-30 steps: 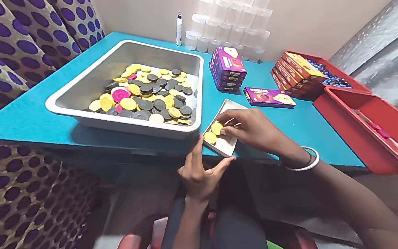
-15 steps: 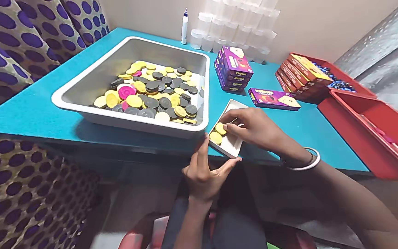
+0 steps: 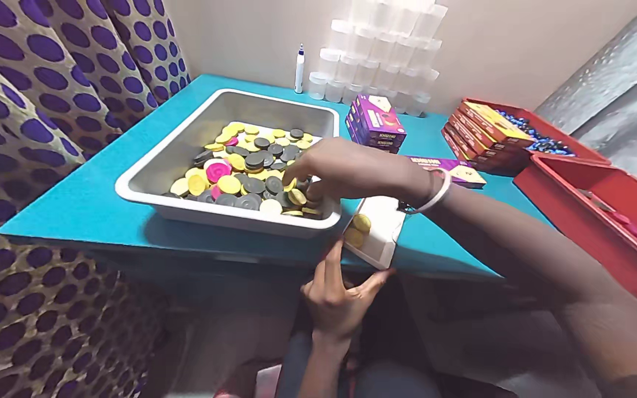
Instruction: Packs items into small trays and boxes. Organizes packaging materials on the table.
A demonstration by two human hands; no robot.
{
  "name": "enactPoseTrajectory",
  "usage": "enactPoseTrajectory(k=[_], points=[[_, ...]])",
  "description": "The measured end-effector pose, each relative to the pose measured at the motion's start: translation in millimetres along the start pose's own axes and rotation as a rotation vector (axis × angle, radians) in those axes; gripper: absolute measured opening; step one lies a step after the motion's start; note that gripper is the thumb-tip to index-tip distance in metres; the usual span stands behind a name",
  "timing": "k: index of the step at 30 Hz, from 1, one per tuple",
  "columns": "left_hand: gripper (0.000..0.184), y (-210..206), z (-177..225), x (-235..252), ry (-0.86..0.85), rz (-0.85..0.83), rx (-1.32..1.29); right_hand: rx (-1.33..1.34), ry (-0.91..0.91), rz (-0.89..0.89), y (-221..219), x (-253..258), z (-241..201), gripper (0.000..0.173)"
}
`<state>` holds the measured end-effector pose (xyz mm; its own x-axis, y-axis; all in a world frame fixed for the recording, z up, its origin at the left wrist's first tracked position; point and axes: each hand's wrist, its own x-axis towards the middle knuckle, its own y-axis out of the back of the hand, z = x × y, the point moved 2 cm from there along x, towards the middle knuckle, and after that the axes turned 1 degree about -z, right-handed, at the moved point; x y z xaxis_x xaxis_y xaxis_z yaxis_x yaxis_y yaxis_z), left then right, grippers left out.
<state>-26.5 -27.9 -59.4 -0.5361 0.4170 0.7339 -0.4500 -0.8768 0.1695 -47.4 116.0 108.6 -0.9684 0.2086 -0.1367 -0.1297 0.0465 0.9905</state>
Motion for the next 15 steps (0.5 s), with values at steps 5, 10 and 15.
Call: enactPoseTrajectory(k=[5, 10, 15], points=[[0.079, 1, -2, 0, 0.006, 0.009, -0.01, 0.005, -0.058, -0.011, 0, 17, 3, 0.011], [0.08, 1, -2, 1, 0.017, -0.01, -0.027, 0.121, -0.2, 0.027, 3, 26, 16, 0.017], [0.081, 0, -2, 1, 0.017, -0.008, -0.039, 0.098, -0.17, -0.16, -4, 40, 15, 0.023]])
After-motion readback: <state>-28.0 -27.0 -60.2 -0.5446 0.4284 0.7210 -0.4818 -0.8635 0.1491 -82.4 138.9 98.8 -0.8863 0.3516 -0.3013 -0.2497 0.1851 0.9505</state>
